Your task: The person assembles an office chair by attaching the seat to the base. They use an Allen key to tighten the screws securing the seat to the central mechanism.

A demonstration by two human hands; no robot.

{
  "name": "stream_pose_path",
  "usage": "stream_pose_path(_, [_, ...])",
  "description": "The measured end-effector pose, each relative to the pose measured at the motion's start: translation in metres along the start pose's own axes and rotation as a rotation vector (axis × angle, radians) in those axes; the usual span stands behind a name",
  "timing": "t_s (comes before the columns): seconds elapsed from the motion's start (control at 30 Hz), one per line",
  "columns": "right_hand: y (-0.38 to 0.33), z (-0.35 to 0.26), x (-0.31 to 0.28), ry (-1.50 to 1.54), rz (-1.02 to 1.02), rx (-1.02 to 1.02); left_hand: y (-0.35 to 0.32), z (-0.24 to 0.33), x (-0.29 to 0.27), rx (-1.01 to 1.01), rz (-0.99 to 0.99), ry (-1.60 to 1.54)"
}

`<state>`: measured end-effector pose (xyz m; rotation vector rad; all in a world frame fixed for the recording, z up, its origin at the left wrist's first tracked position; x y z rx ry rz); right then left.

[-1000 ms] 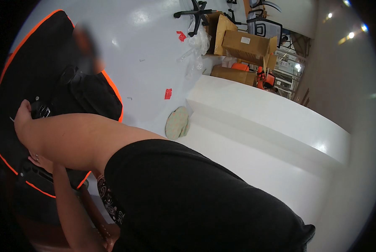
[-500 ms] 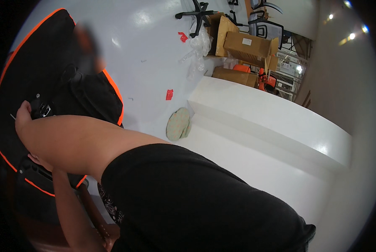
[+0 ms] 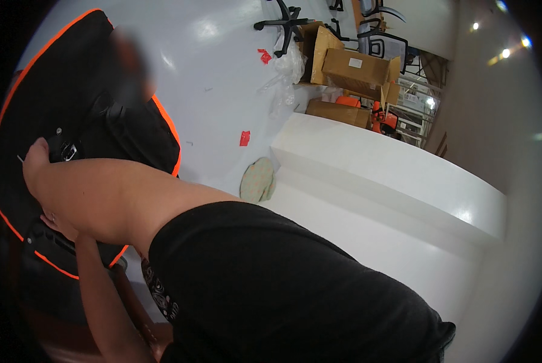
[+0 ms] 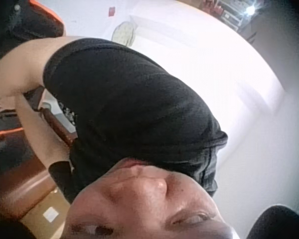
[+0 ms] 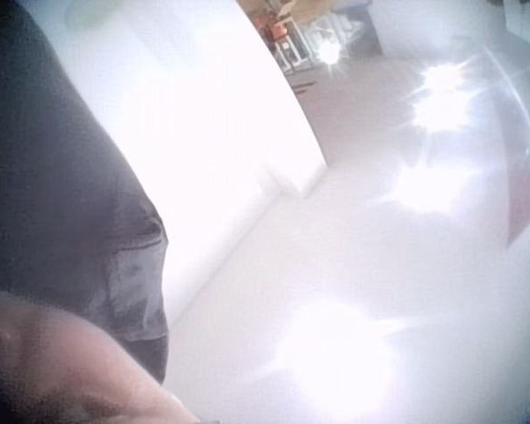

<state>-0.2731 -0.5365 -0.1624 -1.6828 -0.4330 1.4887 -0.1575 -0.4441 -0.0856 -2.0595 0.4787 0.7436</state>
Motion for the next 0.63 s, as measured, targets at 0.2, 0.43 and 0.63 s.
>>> stream_pose_path(0.2, [-0.043,0.009,-0.016,0.056,0.128,0.012,-0.003,-0.004,0.002,-0.028,0.048,-0.058])
stream_pose_path(0.43, [-0.059,0.018,-0.025,0.014,0.064,0.049,0.003,-0.001,0.013,-0.021,0.103,-0.208])
stream_pose_path(0.63, [-0.051,0.018,-0.017,0.106,0.059,-0.005,0.006,0.000,0.017,-0.029,0.106,-0.245])
Point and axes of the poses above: each hand's wrist, its own y-axis towards the middle knuckle, its own x-axis out of the palm, z = x × y, the point moved 1 cm from there along y, towards the middle knuckle, and after that the axes turned 4 degrees about z, right-handed, at the moved point
